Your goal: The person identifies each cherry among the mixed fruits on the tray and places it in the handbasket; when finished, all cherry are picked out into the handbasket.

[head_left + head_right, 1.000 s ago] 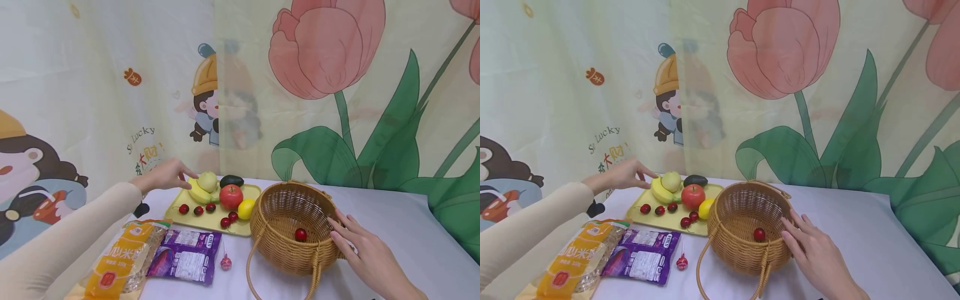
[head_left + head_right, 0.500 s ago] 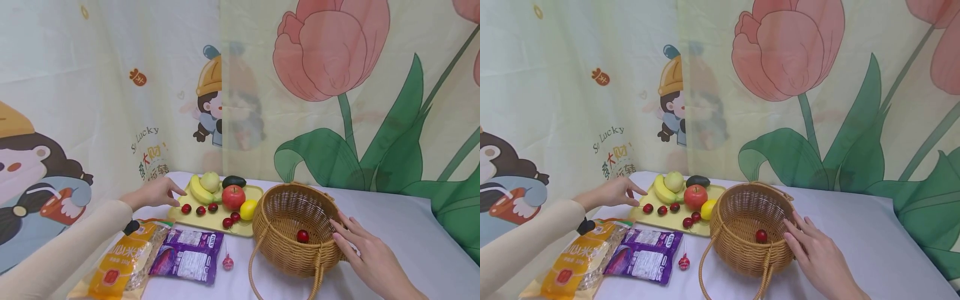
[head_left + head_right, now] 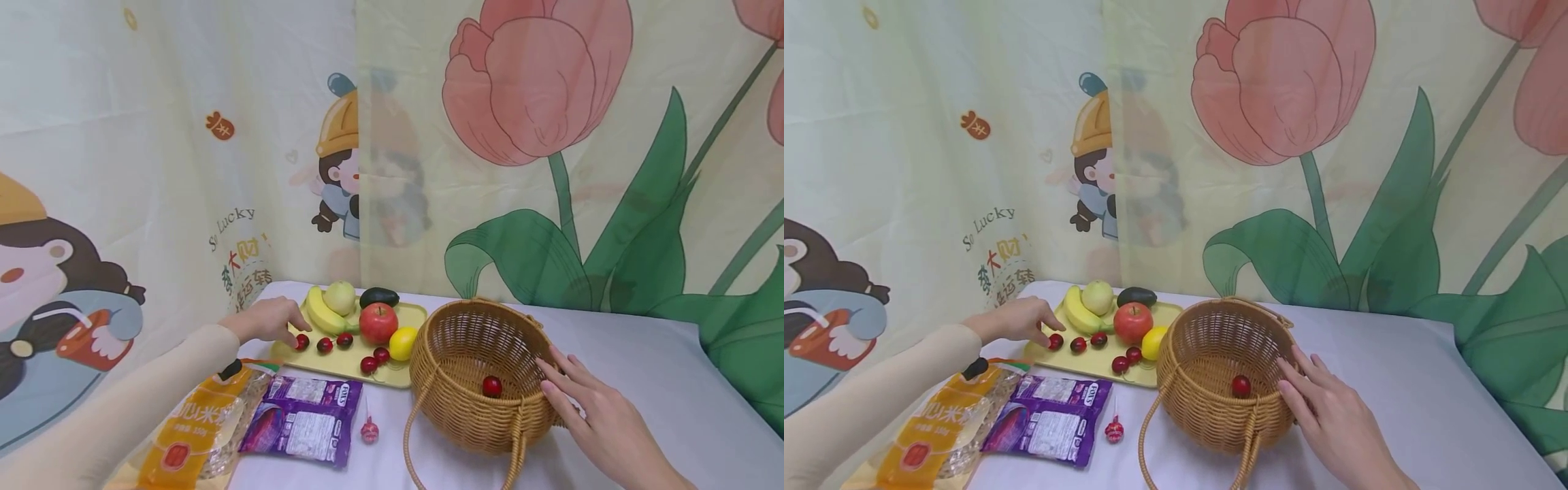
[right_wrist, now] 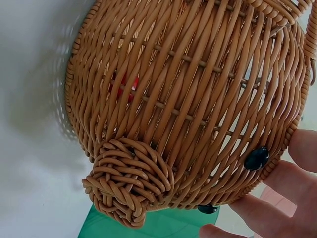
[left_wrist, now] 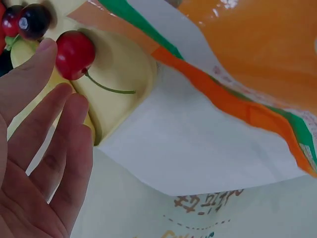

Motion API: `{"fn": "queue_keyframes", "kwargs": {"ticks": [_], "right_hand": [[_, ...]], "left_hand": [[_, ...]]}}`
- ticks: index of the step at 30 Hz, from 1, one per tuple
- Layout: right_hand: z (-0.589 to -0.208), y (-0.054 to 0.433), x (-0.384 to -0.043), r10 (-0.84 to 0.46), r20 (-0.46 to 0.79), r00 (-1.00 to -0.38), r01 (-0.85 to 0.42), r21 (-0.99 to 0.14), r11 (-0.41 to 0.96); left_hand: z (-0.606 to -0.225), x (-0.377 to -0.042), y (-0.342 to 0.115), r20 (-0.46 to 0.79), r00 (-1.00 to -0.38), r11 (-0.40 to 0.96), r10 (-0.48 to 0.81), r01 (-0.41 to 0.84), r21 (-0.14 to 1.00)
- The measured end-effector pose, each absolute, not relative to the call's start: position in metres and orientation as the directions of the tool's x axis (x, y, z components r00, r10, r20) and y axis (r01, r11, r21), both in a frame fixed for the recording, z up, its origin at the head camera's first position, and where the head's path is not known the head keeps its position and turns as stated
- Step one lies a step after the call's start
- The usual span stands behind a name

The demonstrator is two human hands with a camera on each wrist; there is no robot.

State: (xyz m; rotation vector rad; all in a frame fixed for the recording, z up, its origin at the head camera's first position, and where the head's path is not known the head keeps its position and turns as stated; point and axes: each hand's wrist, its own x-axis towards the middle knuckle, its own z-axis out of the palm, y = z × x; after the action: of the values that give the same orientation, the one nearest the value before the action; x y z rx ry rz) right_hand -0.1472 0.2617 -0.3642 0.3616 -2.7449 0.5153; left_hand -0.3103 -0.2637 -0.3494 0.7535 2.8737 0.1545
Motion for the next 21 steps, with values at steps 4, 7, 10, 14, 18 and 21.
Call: {"fn": "queue_keyframes", "kwargs": {"ticks": [4, 7, 10, 14, 18, 21], "right_hand": [[-0.363, 0.261, -0.147, -0.187, 0.371, -0.910, -0.311, -0.312, 0.898], [-0.364, 0.261, -0.147, -0.188, 0.381, -0.905, -0.316, -0.309, 0.897], [-0.366, 0.261, -0.147, -0.189, 0.389, -0.902, -0.320, -0.306, 0.897], [-0.367, 0.261, -0.147, -0.185, 0.381, -0.906, -0.313, -0.310, 0.898], [-0.364, 0.261, -0.147, -0.179, 0.356, -0.917, -0.297, -0.310, 0.903], [-0.363, 0.260, -0.147, -0.180, 0.350, -0.920, -0.295, -0.311, 0.904]], "left_hand": [[-0.357, -0.313, -0.263, -0.189, -0.863, 0.883, 0.468, 0.451, 0.130], [-0.362, -0.315, -0.262, -0.217, -0.863, 0.890, 0.455, 0.436, 0.132], [-0.364, -0.316, -0.261, -0.227, -0.869, 0.898, 0.440, 0.419, 0.136], [-0.364, -0.318, -0.260, -0.236, -0.875, 0.905, 0.423, 0.399, 0.147], [-0.364, -0.318, -0.261, -0.235, -0.874, 0.905, 0.424, 0.399, 0.149], [-0.366, -0.318, -0.262, -0.237, -0.876, 0.906, 0.420, 0.394, 0.153]]}}
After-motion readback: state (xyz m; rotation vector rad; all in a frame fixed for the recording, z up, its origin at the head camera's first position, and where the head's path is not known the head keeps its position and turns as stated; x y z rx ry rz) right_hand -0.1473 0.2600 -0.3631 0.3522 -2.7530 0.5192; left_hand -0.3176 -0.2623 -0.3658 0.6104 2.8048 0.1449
